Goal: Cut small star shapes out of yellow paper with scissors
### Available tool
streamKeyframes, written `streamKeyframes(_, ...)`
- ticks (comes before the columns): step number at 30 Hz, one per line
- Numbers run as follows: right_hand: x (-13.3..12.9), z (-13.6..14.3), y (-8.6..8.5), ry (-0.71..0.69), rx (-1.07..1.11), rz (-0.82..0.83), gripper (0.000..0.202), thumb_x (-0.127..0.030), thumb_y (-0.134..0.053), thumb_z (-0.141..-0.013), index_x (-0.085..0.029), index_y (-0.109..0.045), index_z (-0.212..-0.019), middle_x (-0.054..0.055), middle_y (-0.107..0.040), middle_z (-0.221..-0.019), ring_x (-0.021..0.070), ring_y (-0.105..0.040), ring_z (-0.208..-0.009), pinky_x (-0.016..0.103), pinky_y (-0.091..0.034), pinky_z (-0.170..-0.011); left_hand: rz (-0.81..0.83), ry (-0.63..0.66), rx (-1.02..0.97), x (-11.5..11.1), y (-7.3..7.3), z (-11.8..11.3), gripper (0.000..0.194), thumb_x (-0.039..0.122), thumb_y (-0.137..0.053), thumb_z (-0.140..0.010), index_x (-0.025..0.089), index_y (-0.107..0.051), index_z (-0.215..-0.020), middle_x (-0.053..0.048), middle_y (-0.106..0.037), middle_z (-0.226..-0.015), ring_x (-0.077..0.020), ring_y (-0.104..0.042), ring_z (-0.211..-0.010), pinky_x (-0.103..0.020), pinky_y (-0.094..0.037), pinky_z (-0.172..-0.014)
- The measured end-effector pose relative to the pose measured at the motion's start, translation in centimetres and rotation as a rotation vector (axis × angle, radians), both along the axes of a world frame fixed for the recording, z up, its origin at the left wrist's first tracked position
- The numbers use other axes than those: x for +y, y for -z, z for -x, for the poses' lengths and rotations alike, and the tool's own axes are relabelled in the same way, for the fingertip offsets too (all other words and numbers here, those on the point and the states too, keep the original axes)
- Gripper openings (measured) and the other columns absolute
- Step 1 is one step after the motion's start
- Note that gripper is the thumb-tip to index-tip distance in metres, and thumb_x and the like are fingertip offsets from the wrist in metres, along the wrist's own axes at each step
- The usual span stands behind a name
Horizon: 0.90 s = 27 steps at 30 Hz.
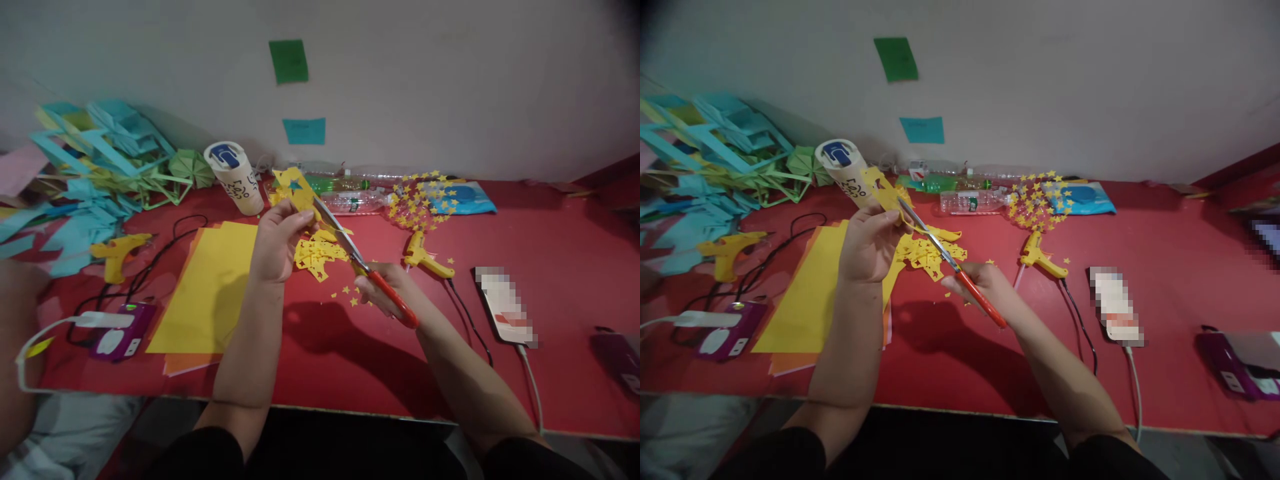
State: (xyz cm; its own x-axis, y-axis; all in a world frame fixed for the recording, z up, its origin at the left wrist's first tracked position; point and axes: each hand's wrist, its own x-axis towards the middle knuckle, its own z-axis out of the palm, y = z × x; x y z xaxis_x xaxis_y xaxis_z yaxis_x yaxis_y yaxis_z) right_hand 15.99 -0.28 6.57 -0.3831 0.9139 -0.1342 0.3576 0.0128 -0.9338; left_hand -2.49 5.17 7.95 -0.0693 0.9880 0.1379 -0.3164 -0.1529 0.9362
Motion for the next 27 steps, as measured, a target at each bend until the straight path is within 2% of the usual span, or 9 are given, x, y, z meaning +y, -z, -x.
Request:
streamKeyframes(3,0.0,0.0,0.1,-0.005,0.019,0.005,0.053,-0.068,-0.058,-0.074,-0.023,-0.037,-0.056,-0.007,-0.035,-0.047,0.0076,-0.034,-0.042,0.023,-0.025,-0.042,0.012,0.020,-0.048,0.0,-0.2,0.1,0.014,0.022,-0.063,-0.063,0.019,-0.049,-0.064,0.005,-0.052,-0.060,-0.0039,-0.054,-0.056,-0.017,-0.049,-0.056)
streamKeyframes(8,0.0,-0.2,0.1,-0.010,-0.011,0.015,0.052,-0.066,-0.059,-0.074,-0.023,-0.036,-0.056,-0.006,-0.034,-0.050,0.0077,-0.032,-0.045,0.024,-0.025,-0.043,0.078,0.047,-0.123,-0.1,-0.5,0.2,0.020,0.023,-0.064,-0.059,0.020,-0.048,-0.070,0.005,-0.059,-0.063,-0.0042,-0.056,-0.053,-0.016,-0.047,-0.049)
streamKeyframes(12,0.3,-0.3,0.7,-0.002,-0.092,-0.033,0.051,-0.066,-0.057,-0.074,-0.022,-0.037,-0.057,-0.005,-0.034,-0.053,0.0084,-0.034,-0.047,0.025,-0.025,-0.047,0.116,0.049,-0.103,-0.3,-0.7,0.2,0.021,0.023,-0.063,-0.059,0.021,-0.045,-0.069,0.007,-0.056,-0.053,-0.0019,-0.042,-0.038,-0.015,-0.027,-0.033)
streamKeyframes(14,0.6,-0.4,1.2,-0.004,-0.108,-0.043,0.052,-0.067,-0.056,-0.074,-0.022,-0.038,-0.058,-0.005,-0.034,-0.053,0.0084,-0.033,-0.048,0.025,-0.025,-0.047,0.122,0.055,-0.099,-0.4,-0.8,0.3,0.021,0.023,-0.063,-0.060,0.021,-0.045,-0.069,0.008,-0.052,-0.049,-0.0026,-0.041,-0.036,-0.017,-0.018,-0.029)
streamKeyframes(16,0.7,-0.4,1.6,0.000,-0.114,-0.050,0.052,-0.069,-0.055,-0.074,-0.021,-0.039,-0.059,-0.005,-0.034,-0.053,0.0086,-0.033,-0.048,0.025,-0.025,-0.047,0.126,0.062,-0.102,-0.5,-1.0,0.3,0.022,0.023,-0.065,-0.059,0.021,-0.045,-0.069,0.007,-0.050,-0.049,-0.0033,-0.044,-0.037,-0.017,-0.014,-0.029)
streamKeyframes(18,0.7,-0.4,1.6,0.004,-0.124,-0.056,0.053,-0.071,-0.054,-0.073,-0.021,-0.039,-0.058,-0.005,-0.033,-0.053,0.0091,-0.034,-0.048,0.025,-0.025,-0.047,0.123,0.049,-0.114,-0.5,-1.1,0.3,0.022,0.023,-0.066,-0.059,0.020,-0.045,-0.068,0.008,-0.048,-0.050,-0.0026,-0.043,-0.039,-0.016,-0.017,-0.031)
streamKeyframes(22,0.4,-0.3,0.9,0.016,-0.135,-0.048,0.052,-0.068,-0.054,-0.075,-0.022,-0.037,-0.058,-0.005,-0.033,-0.054,0.0088,-0.033,-0.048,0.025,-0.024,-0.047,0.115,-0.030,-0.121,-0.5,-1.0,0.3,0.021,0.021,-0.068,-0.058,0.020,-0.048,-0.065,0.008,-0.047,-0.053,-0.0023,-0.042,-0.043,-0.017,-0.031,-0.039)
streamKeyframes(27,0.4,-0.2,0.7,-0.018,-0.107,-0.030,0.054,-0.070,-0.055,-0.073,-0.022,-0.036,-0.058,-0.005,-0.032,-0.054,0.0083,-0.031,-0.048,0.025,-0.024,-0.047,0.066,-0.101,-0.055,-0.3,-0.8,0.3,0.011,0.021,-0.068,-0.058,0.018,-0.058,-0.062,0.006,-0.050,-0.055,-0.0026,-0.042,-0.047,-0.017,-0.033,-0.043)
